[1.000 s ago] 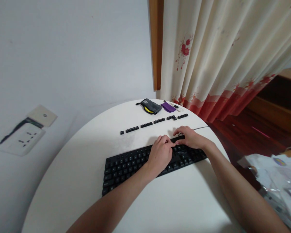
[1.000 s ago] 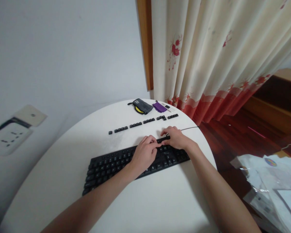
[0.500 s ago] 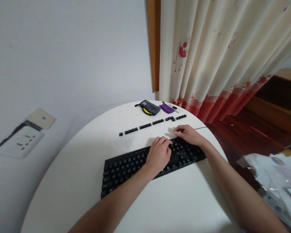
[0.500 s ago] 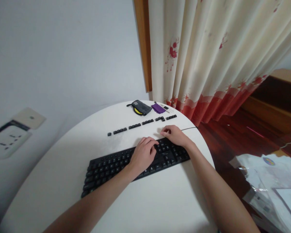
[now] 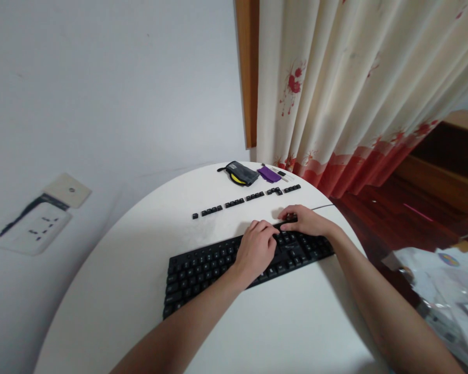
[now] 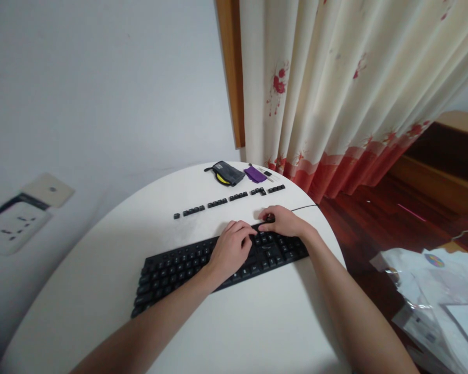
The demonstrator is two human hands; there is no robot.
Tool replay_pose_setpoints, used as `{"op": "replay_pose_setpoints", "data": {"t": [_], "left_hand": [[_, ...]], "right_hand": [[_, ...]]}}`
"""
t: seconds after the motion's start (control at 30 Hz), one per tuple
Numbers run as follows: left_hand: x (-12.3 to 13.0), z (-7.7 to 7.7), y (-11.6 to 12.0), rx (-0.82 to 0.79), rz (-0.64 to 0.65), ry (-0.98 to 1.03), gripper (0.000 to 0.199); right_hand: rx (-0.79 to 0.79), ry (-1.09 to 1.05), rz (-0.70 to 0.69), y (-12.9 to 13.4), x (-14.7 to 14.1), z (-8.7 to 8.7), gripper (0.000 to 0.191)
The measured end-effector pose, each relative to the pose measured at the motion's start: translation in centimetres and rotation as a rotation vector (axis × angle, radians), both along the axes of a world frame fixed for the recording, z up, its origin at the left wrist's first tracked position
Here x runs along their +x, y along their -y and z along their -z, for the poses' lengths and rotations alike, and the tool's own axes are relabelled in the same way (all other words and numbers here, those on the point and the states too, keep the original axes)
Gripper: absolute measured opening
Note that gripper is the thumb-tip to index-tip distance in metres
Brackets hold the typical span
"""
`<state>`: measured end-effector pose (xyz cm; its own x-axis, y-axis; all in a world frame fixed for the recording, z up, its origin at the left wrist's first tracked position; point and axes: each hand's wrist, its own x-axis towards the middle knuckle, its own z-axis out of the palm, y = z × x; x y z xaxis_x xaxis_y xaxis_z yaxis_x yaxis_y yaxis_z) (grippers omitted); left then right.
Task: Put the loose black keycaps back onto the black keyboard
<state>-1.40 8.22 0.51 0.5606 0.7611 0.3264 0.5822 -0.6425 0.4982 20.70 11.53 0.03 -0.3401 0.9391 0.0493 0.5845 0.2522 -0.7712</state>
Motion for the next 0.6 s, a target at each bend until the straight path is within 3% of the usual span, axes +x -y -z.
{"op": "replay_pose_setpoints", "data": {"t": [0.6], "left_hand": [[0.04, -0.34, 0.14, 0.009, 0.006, -0.037, 0.023]], "right_hand": [[0.004, 0.054, 0.014, 0.3, -0.53, -0.54, 0.031]]}}
